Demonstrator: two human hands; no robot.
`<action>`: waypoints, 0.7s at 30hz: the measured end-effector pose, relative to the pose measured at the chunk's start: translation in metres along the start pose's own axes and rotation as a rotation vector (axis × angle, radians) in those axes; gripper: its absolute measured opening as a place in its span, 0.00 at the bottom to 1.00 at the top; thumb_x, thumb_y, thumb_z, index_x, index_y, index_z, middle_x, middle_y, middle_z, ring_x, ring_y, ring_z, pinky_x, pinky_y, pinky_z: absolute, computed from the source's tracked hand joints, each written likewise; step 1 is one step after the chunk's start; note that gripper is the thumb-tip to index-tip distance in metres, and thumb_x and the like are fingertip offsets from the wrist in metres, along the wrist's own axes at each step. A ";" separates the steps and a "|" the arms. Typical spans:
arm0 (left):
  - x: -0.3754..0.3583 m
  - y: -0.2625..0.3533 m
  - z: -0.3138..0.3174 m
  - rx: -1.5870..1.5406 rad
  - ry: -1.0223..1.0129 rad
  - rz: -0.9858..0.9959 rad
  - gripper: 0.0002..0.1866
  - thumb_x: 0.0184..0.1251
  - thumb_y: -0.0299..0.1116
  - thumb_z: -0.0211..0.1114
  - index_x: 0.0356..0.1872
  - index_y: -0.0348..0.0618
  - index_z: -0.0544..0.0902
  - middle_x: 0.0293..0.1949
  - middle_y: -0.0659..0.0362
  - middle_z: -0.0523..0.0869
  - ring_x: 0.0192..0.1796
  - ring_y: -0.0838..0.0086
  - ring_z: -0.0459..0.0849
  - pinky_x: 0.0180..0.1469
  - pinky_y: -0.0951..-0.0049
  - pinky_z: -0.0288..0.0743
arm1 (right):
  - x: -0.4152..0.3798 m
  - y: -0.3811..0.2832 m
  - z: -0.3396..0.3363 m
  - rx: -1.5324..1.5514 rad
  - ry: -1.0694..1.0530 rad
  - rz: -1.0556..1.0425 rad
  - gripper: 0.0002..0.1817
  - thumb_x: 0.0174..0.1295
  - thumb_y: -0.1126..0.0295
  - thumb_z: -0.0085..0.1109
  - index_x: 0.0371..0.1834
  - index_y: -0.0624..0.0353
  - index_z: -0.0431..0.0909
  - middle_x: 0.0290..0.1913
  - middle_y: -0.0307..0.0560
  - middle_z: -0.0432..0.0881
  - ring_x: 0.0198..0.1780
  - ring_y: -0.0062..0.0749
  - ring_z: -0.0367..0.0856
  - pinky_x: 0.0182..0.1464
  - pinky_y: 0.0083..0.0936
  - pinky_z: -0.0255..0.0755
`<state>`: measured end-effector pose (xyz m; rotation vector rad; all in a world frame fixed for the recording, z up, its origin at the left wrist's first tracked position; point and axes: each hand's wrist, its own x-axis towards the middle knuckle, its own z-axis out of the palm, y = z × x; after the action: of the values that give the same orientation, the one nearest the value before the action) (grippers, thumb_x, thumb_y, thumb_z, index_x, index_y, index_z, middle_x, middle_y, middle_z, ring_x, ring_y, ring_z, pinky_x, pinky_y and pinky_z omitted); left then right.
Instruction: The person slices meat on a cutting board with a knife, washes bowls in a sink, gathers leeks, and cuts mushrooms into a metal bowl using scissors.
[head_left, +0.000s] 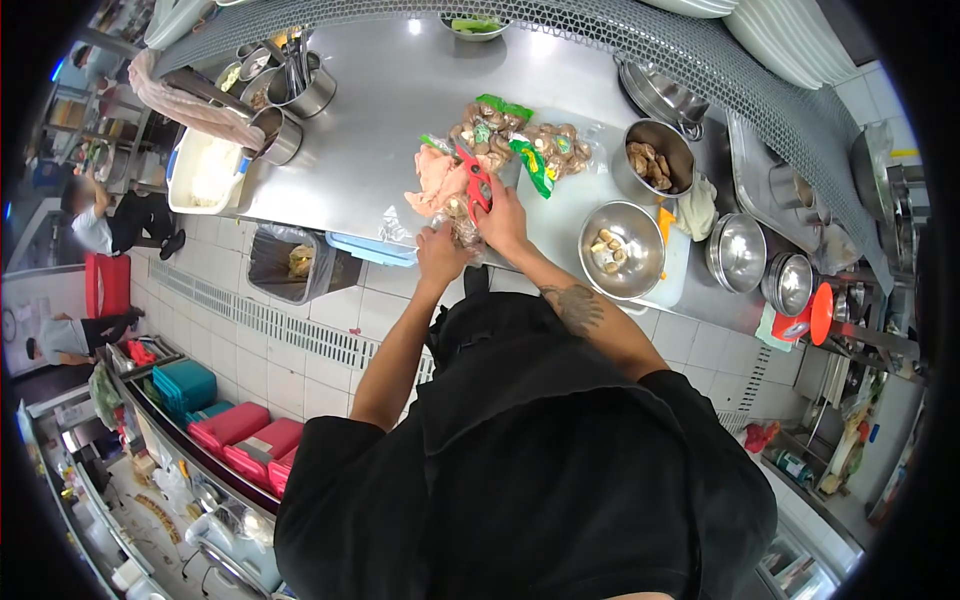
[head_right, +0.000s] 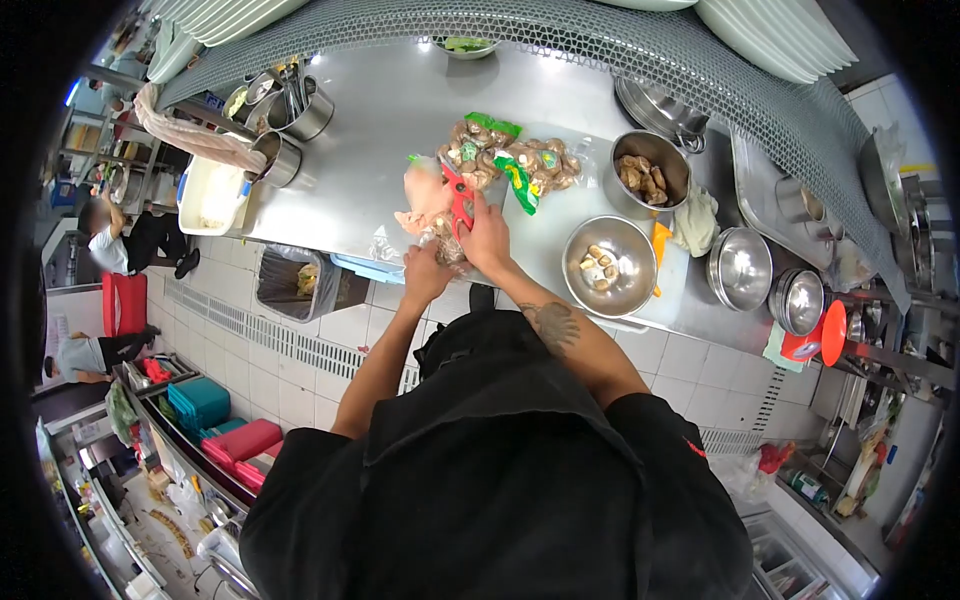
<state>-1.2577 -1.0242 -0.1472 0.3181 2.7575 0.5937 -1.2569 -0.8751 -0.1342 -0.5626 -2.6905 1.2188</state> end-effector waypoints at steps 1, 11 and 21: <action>0.000 0.002 0.004 0.003 0.089 0.005 0.40 0.42 0.47 0.78 0.57 0.42 0.70 0.45 0.43 0.79 0.52 0.48 0.74 0.52 0.52 0.72 | -0.001 -0.002 -0.001 0.016 -0.005 0.002 0.39 0.54 0.69 0.65 0.70 0.53 0.59 0.44 0.63 0.75 0.42 0.59 0.79 0.47 0.45 0.75; 0.010 -0.011 -0.032 -0.907 -0.058 -0.092 0.19 0.58 0.38 0.72 0.43 0.32 0.80 0.35 0.60 0.84 0.35 0.77 0.78 0.41 0.77 0.72 | -0.002 0.003 0.006 0.028 0.066 -0.080 0.40 0.55 0.70 0.64 0.71 0.56 0.57 0.46 0.64 0.73 0.47 0.59 0.75 0.50 0.44 0.72; 0.009 -0.025 -0.076 -1.217 0.213 -0.070 0.08 0.67 0.26 0.64 0.42 0.46 0.74 0.42 0.62 0.80 0.44 0.73 0.82 0.45 0.71 0.77 | 0.001 0.000 0.000 0.029 0.065 -0.023 0.39 0.53 0.67 0.67 0.68 0.58 0.58 0.47 0.63 0.72 0.49 0.57 0.75 0.49 0.43 0.72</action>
<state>-1.2949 -1.0713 -0.0941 -0.1416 2.0226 2.1385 -1.2576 -0.8745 -0.1340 -0.5558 -2.6149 1.2101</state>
